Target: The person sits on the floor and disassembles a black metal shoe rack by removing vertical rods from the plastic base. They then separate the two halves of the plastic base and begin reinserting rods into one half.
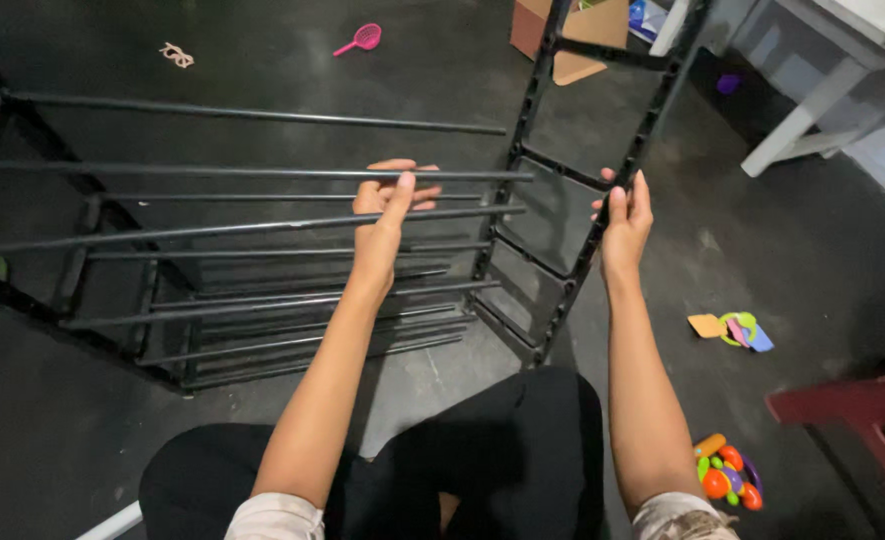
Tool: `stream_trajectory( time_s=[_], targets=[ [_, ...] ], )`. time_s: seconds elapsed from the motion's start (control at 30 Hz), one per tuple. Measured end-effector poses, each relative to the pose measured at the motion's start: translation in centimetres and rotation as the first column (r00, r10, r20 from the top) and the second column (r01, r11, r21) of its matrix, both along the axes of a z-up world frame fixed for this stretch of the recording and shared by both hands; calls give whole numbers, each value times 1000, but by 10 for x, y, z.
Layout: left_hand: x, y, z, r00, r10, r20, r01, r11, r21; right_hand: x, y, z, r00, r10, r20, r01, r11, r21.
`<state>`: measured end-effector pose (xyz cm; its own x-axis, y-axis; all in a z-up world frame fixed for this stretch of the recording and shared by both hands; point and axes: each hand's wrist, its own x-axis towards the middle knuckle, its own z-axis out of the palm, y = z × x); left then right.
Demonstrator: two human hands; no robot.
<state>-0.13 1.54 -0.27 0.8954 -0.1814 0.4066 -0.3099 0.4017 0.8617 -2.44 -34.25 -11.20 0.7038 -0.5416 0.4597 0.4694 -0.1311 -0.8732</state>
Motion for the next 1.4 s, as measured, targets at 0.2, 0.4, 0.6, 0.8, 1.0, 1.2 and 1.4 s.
stream_trajectory(
  time_s=[0.2,0.4,0.6,0.8,1.0,1.2,1.4],
  targets=[
    [4,-4,-10,998,57,-11,-56,995,80,27,-2,-10,996,91,25,-92,995,41],
    [14,-5,-13,997,81,5,-81,994,76,-12,60,-30,899,-281,335,431,446,-784],
    [23,-6,-20,995,102,4,-102,991,90,33,43,-82,985,-40,-166,13,987,-163],
    [29,-4,-21,996,90,-1,-89,993,78,91,-12,-130,956,58,-287,-103,984,-143],
    [30,-12,-25,996,88,-2,-88,993,77,107,-5,-183,949,213,-234,-228,973,-39],
    [32,-14,-25,995,95,-13,-94,993,74,105,1,-211,829,-160,-536,-35,941,-336],
    [32,-18,-27,995,92,-28,-89,991,97,109,-13,-237,799,-288,-528,-44,848,-529]
  ],
)
